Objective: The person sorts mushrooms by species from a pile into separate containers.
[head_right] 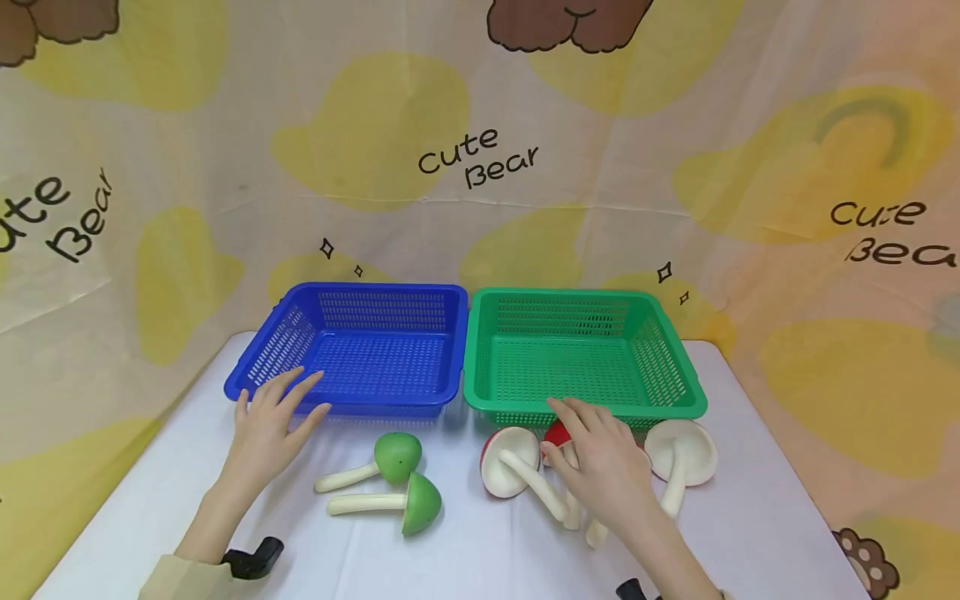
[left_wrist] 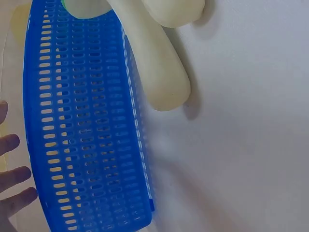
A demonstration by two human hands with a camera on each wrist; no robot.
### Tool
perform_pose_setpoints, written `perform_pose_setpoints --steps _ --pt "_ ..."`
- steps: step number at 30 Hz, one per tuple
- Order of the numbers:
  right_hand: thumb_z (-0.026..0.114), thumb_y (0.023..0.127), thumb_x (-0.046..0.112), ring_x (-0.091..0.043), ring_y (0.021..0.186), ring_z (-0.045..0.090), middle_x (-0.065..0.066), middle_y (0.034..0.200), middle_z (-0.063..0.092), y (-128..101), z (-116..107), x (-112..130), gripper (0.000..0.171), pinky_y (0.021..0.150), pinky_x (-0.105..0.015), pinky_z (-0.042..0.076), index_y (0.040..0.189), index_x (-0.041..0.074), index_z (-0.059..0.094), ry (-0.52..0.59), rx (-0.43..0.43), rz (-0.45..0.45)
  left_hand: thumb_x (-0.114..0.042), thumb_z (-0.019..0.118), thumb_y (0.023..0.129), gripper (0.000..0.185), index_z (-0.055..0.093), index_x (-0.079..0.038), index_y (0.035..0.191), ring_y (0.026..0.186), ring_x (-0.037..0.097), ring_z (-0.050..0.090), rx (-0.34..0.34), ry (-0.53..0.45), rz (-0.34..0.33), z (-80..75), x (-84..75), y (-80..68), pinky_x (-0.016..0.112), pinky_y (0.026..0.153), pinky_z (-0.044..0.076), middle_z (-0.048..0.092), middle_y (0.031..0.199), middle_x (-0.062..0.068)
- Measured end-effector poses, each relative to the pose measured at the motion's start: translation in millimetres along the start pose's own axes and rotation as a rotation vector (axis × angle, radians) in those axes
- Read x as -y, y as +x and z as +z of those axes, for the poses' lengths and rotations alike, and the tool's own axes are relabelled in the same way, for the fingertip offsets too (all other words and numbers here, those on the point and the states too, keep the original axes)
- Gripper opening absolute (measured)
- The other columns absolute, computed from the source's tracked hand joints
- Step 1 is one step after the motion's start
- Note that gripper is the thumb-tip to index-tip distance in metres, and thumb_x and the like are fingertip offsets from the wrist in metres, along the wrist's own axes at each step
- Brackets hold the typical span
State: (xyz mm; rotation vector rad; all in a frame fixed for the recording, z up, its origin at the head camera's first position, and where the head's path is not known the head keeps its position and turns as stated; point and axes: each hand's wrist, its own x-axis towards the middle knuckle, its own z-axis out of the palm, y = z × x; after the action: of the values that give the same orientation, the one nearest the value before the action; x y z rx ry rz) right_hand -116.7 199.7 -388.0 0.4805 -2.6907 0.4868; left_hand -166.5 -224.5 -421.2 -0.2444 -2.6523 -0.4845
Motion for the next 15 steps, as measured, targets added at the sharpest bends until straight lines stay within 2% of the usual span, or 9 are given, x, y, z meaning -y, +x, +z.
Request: perform_pose_setpoints --steps 3,6,8,11,13,15 --pt "0.070 0.086 0.030 -0.028 0.117 0.056 -0.005 0.127 0.061 -2 3 2 0.049 0.090 -0.053 0.048 0.131 0.016 0.058 -0.016 0.008 -0.001 -0.036 0.062 0.092 0.048 0.053 -0.017 0.135 0.133 0.043 0.036 -0.025 -0.012 -0.019 2.0 2.4 -1.4 0.075 0.107 0.011 0.046 0.143 0.017" --pt "0.070 0.085 0.032 -0.024 0.113 0.059 -0.002 0.124 0.063 -5 8 4 0.047 0.078 -0.042 0.054 0.129 0.017 0.060 -0.050 0.006 -0.009 -0.036 0.062 0.092 0.047 0.055 -0.017 0.134 0.132 0.042 0.038 -0.050 -0.024 -0.031 4.4 4.9 -2.4 0.074 0.108 0.011 0.048 0.142 0.017" --pt "0.071 0.085 0.032 -0.022 0.111 0.059 -0.001 0.123 0.064 -6 11 5 0.047 0.075 -0.038 0.055 0.128 0.017 0.060 -0.049 0.002 -0.022 -0.036 0.062 0.092 0.046 0.055 -0.016 0.133 0.131 0.042 0.039 -0.066 -0.030 -0.031 6.0 6.3 -2.7 0.074 0.108 0.012 0.048 0.142 0.017" --pt "0.073 0.083 0.030 -0.021 0.107 0.060 -0.002 0.118 0.065 -8 17 7 0.045 0.075 -0.036 0.055 0.124 0.014 0.062 -0.030 -0.009 -0.058 -0.035 0.063 0.092 0.045 0.056 -0.016 0.132 0.131 0.042 0.039 -0.087 -0.038 -0.030 9.1 9.1 -3.5 0.073 0.108 0.012 0.049 0.141 0.017" --pt "0.074 0.082 0.028 -0.021 0.106 0.061 -0.001 0.114 0.065 -9 20 9 0.043 0.082 -0.039 0.054 0.121 0.013 0.063 -0.007 -0.008 -0.074 -0.034 0.064 0.091 0.044 0.058 -0.015 0.130 0.130 0.042 0.039 -0.104 -0.039 -0.023 10.8 10.8 -3.9 0.073 0.108 0.012 0.050 0.140 0.017" --pt "0.075 0.081 0.027 -0.022 0.103 0.062 0.000 0.111 0.066 -10 24 11 0.041 0.082 -0.041 0.054 0.118 0.012 0.065 -0.008 -0.003 -0.077 -0.032 0.065 0.090 0.042 0.059 -0.015 0.128 0.129 0.042 0.040 -0.123 -0.037 -0.015 12.0 12.4 -4.6 0.073 0.108 0.012 0.052 0.138 0.017"
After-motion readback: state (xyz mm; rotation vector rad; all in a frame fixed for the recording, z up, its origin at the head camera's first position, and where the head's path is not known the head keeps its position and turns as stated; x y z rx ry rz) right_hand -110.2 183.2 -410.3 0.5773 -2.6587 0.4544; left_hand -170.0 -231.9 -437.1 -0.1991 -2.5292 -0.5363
